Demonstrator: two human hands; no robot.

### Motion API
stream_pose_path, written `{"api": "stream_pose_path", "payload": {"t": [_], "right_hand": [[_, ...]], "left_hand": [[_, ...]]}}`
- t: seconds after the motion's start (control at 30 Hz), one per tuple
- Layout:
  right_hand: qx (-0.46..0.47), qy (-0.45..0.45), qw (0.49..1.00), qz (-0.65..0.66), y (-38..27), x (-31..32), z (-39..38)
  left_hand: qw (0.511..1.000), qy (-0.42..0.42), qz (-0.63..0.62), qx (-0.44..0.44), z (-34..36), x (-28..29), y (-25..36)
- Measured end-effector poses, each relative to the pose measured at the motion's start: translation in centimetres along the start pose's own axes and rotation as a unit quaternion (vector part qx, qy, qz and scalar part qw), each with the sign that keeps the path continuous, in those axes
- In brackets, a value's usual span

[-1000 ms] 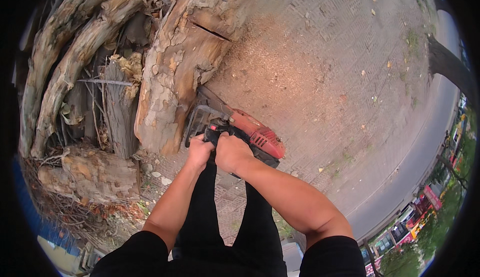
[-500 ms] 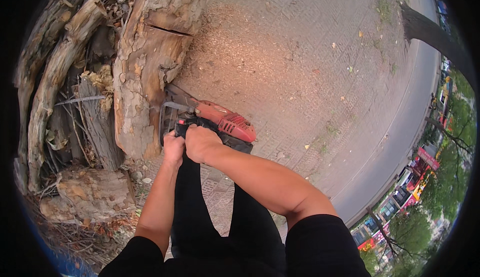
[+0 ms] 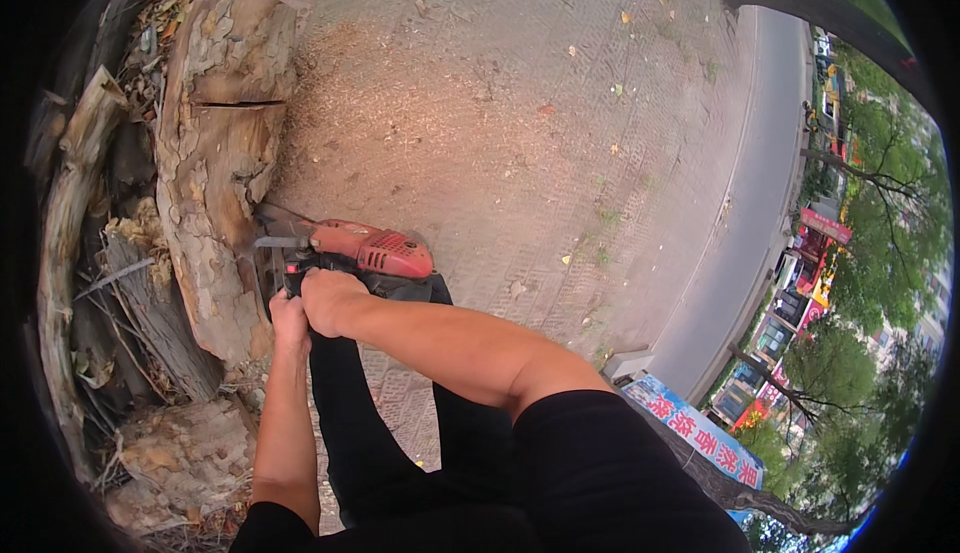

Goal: The person operates a chainsaw to cut through a large wooden log resting on a pile of other logs.

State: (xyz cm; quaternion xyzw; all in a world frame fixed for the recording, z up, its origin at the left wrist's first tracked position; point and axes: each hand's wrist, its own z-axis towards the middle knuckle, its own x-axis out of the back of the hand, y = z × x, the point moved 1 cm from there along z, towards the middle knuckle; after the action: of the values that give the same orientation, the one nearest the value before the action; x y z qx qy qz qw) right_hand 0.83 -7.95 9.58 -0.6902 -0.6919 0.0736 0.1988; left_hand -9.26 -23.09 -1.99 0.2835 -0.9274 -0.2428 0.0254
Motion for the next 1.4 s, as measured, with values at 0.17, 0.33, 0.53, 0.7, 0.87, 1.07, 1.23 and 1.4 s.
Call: {"api": "stream_pose_path", "payload": {"t": [0.17, 0.33, 0.53, 0.7, 0.87, 1.07, 1.23, 1.4], "right_hand": [[0.023, -0.001, 0.999, -0.042, -0.8, 0.2, 0.1], [-0.006, -0.014, 1.0, -0.019, -1.2, 0.5, 1.1], [-0.006, -0.022, 0.999, -0.037, -0.8, 0.3, 1.7], [-0.009, -0.026, 0.998, -0.055, -1.0, 0.4, 1.4], [-0.007, -0.036, 0.998, -0.056, -1.2, 1.4, 2.1], [-0.01, -0.034, 0.997, -0.07, 0.4, 0.6, 3.3], [-0.002, -0.014, 0.999, -0.053, 1.7, 0.0, 2.4], [-0.002, -0.026, 0.999, -0.042, 1.4, 0.8, 0.5]], "left_hand": [[0.998, 0.026, -0.05, -0.012, -1.6, -1.3, 2.5], [0.998, 0.027, -0.047, -0.016, -0.1, -0.5, 1.6], [0.999, 0.034, -0.028, -0.021, 0.7, -0.8, 1.1], [0.999, 0.039, -0.006, -0.021, 0.0, -0.4, 1.3], [0.999, 0.044, -0.021, -0.015, 0.5, -1.0, 2.0], [0.999, 0.047, -0.005, -0.011, 1.5, -1.6, 0.8], [0.999, 0.029, 0.013, -0.002, 1.2, -1.7, 0.0], [1.0, 0.008, 0.017, 0.014, 0.1, -1.7, -0.6]]}}
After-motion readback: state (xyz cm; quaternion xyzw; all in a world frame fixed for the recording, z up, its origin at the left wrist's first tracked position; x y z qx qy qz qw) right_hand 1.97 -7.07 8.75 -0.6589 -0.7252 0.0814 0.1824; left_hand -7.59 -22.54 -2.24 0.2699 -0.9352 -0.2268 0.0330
